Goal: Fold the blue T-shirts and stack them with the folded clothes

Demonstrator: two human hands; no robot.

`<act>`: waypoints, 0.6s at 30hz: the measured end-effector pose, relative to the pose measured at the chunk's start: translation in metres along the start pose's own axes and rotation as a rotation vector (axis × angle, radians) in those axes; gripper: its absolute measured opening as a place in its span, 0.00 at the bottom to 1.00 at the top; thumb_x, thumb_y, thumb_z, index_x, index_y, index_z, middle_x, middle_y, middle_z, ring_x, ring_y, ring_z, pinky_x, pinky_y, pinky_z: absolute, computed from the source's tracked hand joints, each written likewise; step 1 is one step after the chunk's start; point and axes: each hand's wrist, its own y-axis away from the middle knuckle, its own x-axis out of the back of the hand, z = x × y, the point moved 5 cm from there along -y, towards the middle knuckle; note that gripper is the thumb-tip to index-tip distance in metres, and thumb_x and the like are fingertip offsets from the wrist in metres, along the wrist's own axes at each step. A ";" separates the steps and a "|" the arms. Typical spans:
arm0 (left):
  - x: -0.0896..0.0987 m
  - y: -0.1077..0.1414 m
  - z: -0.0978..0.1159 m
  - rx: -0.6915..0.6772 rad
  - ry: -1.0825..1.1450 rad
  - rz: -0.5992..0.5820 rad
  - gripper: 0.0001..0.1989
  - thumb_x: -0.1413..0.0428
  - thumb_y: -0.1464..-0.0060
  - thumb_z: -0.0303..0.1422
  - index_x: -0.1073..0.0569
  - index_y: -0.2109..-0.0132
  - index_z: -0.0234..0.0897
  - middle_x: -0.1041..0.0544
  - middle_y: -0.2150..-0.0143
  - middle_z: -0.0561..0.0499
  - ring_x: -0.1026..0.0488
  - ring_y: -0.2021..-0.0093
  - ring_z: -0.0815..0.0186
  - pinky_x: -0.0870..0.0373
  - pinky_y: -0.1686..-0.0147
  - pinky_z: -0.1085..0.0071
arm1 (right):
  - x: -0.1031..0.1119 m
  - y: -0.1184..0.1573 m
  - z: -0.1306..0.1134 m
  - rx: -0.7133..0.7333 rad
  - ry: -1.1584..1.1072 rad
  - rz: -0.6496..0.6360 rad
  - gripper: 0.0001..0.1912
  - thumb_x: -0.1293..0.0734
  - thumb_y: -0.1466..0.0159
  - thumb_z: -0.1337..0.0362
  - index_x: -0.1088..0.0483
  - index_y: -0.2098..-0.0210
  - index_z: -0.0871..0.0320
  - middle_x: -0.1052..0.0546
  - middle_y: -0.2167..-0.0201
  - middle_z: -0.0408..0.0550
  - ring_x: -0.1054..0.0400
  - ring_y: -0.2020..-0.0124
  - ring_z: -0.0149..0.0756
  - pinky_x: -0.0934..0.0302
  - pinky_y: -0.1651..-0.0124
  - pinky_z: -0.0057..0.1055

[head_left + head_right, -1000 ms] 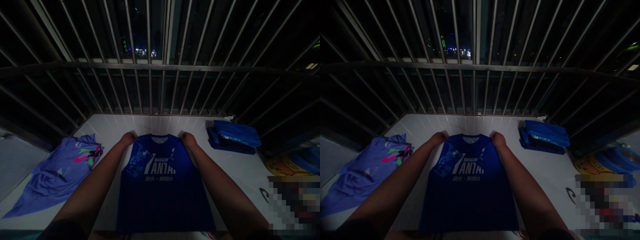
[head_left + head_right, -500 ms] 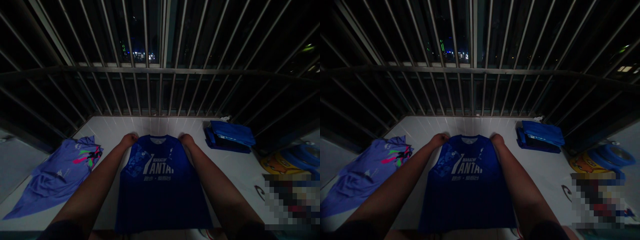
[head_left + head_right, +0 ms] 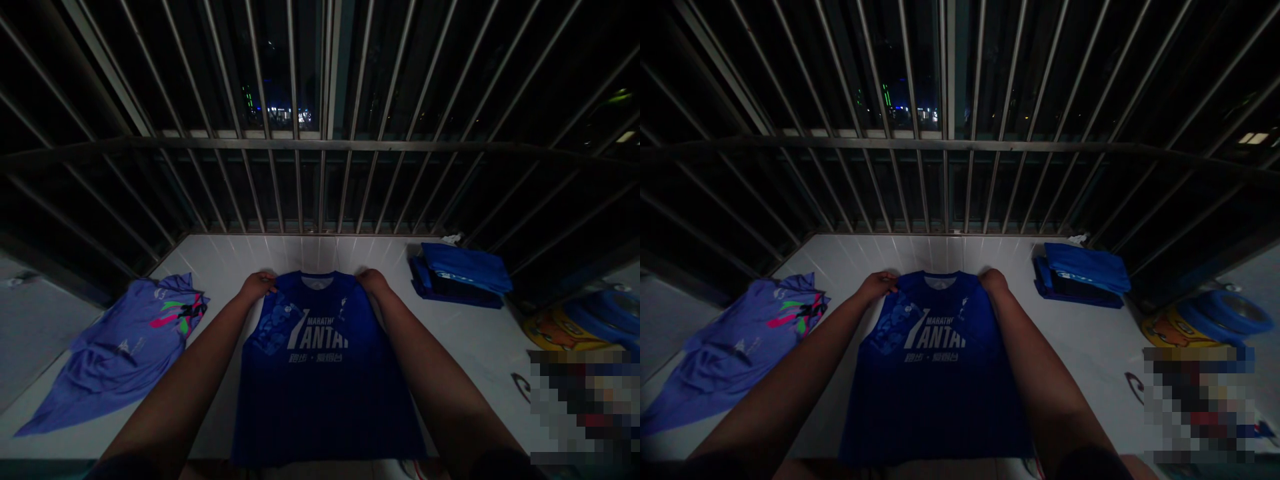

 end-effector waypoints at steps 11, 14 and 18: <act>0.007 0.073 -0.058 -0.180 0.105 -0.040 0.21 0.30 0.53 0.52 0.17 0.60 0.41 0.12 0.61 0.47 0.15 0.57 0.53 0.20 0.51 0.58 | 0.009 0.114 0.046 0.314 -0.251 0.113 0.04 0.29 0.32 0.62 0.21 0.62 0.52 0.18 0.55 0.53 0.24 0.50 0.46 0.30 0.40 0.41; 0.006 0.082 -0.067 -0.203 0.028 -0.033 0.17 0.31 0.51 0.49 0.15 0.61 0.42 0.12 0.60 0.47 0.14 0.55 0.52 0.20 0.47 0.57 | 0.004 0.126 0.048 0.341 -0.182 0.065 0.04 0.29 0.33 0.65 0.21 0.63 0.52 0.18 0.56 0.52 0.24 0.48 0.47 0.32 0.38 0.41; 0.010 0.084 -0.056 -0.245 -0.213 0.031 0.10 0.36 0.44 0.44 0.14 0.60 0.45 0.12 0.58 0.51 0.14 0.55 0.55 0.20 0.47 0.61 | 0.006 0.122 0.047 0.153 -0.066 0.084 0.09 0.34 0.26 0.64 0.21 0.55 0.54 0.16 0.51 0.54 0.22 0.47 0.45 0.33 0.39 0.38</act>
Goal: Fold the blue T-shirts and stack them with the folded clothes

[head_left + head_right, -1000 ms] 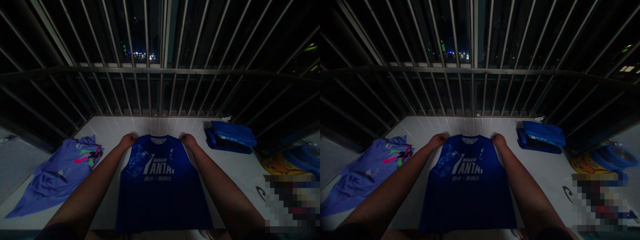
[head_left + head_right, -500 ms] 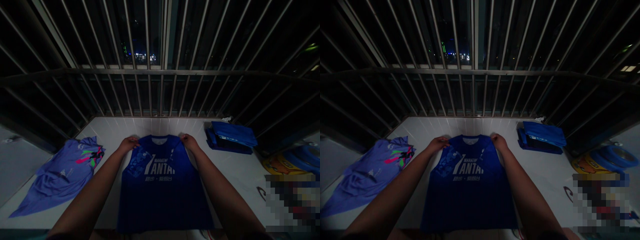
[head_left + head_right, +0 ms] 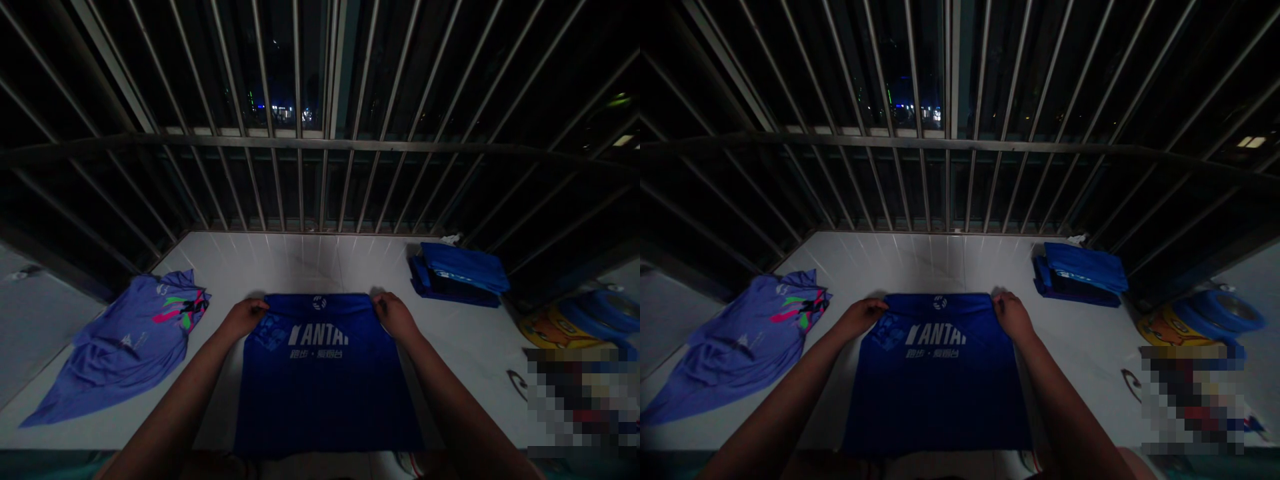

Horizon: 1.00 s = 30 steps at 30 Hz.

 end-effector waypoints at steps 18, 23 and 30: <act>-0.004 -0.038 0.015 -0.002 -0.180 0.076 0.07 0.37 0.40 0.39 0.17 0.61 0.43 0.13 0.58 0.47 0.16 0.54 0.54 0.24 0.47 0.62 | -0.017 -0.032 -0.018 -0.061 0.073 -0.008 0.11 0.35 0.25 0.66 0.20 0.51 0.55 0.15 0.50 0.54 0.20 0.50 0.43 0.33 0.45 0.32; 0.004 -0.043 0.016 -0.163 -0.185 0.032 0.17 0.33 0.43 0.45 0.16 0.51 0.42 0.16 0.45 0.41 0.19 0.43 0.50 0.26 0.37 0.59 | -0.015 -0.038 -0.025 0.094 0.092 -0.070 0.13 0.31 0.26 0.65 0.20 0.45 0.57 0.18 0.42 0.58 0.24 0.40 0.46 0.36 0.35 0.37; 0.008 -0.066 0.024 -0.251 -0.198 -0.234 0.16 0.25 0.59 0.44 0.21 0.69 0.43 0.18 0.64 0.48 0.20 0.57 0.54 0.24 0.50 0.62 | -0.016 -0.057 -0.032 0.210 0.126 -0.278 0.08 0.22 0.38 0.69 0.17 0.58 0.56 0.14 0.58 0.49 0.21 0.52 0.44 0.32 0.43 0.34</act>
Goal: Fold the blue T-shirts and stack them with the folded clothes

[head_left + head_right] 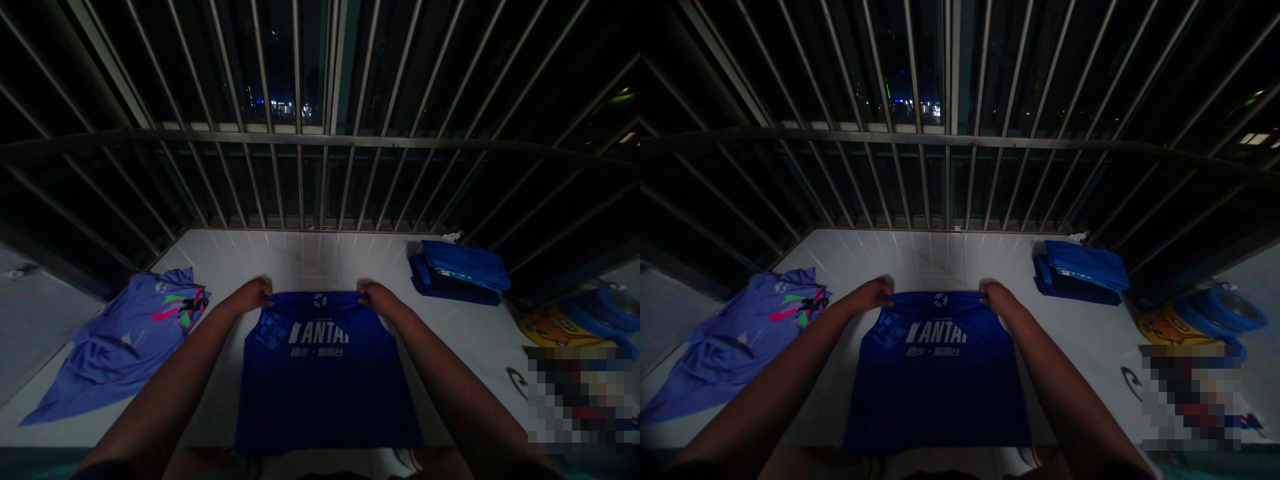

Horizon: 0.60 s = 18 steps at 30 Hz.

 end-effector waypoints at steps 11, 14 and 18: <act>0.034 -0.020 0.016 0.016 0.018 0.115 0.13 0.33 0.46 0.37 0.16 0.54 0.40 0.15 0.56 0.46 0.19 0.53 0.54 0.25 0.45 0.60 | 0.033 -0.017 -0.010 -0.048 0.008 0.103 0.10 0.29 0.29 0.65 0.18 0.50 0.55 0.14 0.53 0.49 0.21 0.50 0.44 0.33 0.46 0.31; 0.037 0.000 0.027 -0.027 0.012 0.143 0.07 0.35 0.42 0.37 0.15 0.59 0.41 0.16 0.56 0.46 0.19 0.54 0.55 0.24 0.46 0.62 | 0.042 -0.001 -0.015 -0.012 0.009 0.145 0.09 0.30 0.27 0.65 0.19 0.50 0.55 0.15 0.50 0.51 0.23 0.47 0.45 0.34 0.41 0.33; 0.023 0.058 0.038 -0.173 0.032 0.252 0.07 0.39 0.37 0.35 0.16 0.56 0.41 0.19 0.55 0.45 0.20 0.54 0.58 0.23 0.49 0.64 | 0.038 0.049 -0.019 0.188 0.022 0.261 0.09 0.32 0.27 0.67 0.19 0.50 0.54 0.17 0.52 0.53 0.25 0.46 0.47 0.32 0.40 0.41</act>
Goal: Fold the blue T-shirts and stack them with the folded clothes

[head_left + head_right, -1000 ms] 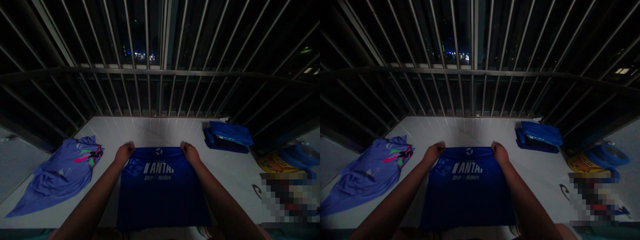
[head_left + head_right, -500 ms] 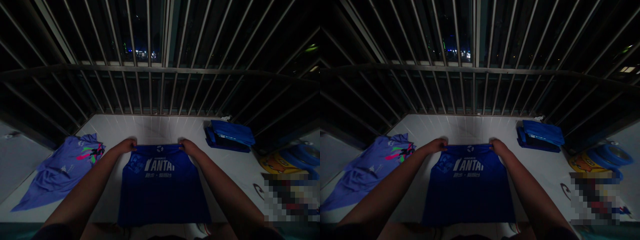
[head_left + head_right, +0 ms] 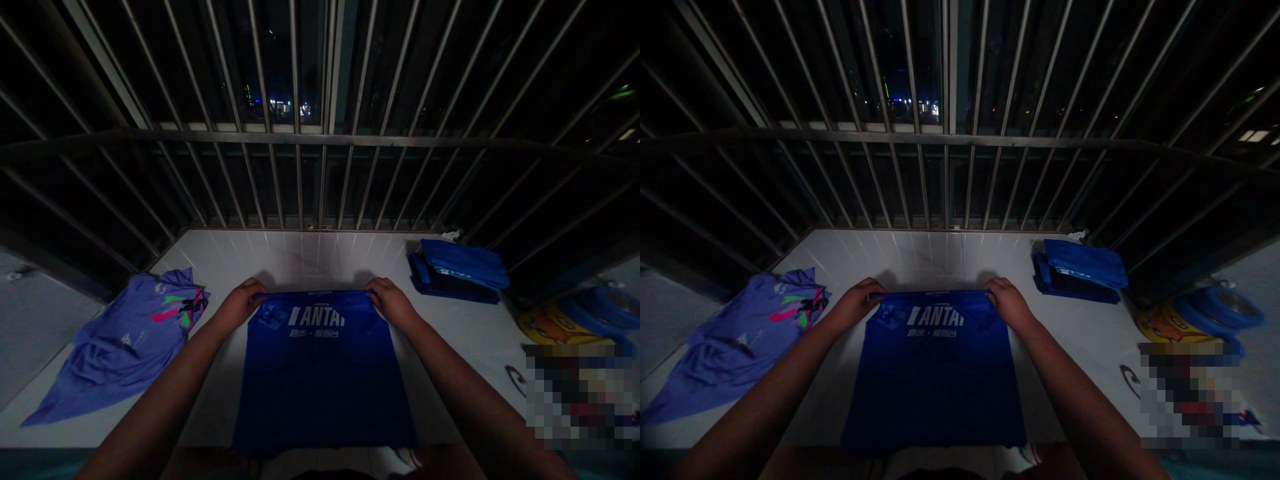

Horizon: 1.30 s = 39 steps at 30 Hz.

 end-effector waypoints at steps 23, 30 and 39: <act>-0.043 0.117 0.019 0.251 -0.127 -0.038 0.15 0.45 0.29 0.42 0.16 0.50 0.43 0.13 0.51 0.45 0.15 0.51 0.55 0.21 0.45 0.61 | -0.020 0.106 -0.020 -0.012 0.006 -0.027 0.18 0.37 0.27 0.69 0.21 0.44 0.54 0.18 0.45 0.54 0.22 0.44 0.46 0.28 0.37 0.44; -0.045 0.069 0.000 0.575 -0.172 -0.001 0.23 0.38 0.36 0.42 0.25 0.37 0.40 0.13 0.61 0.50 0.13 0.56 0.54 0.24 0.56 0.65 | -0.033 0.067 -0.006 -0.413 0.044 0.000 0.16 0.38 0.23 0.58 0.24 0.43 0.58 0.17 0.49 0.59 0.19 0.51 0.48 0.27 0.44 0.40; -0.046 0.074 -0.002 0.378 -0.108 0.240 0.15 0.43 0.37 0.38 0.21 0.46 0.39 0.14 0.48 0.43 0.15 0.48 0.51 0.20 0.44 0.57 | -0.027 0.079 0.016 -0.539 -0.150 0.226 0.22 0.46 0.21 0.55 0.24 0.46 0.56 0.14 0.52 0.56 0.18 0.53 0.47 0.28 0.48 0.40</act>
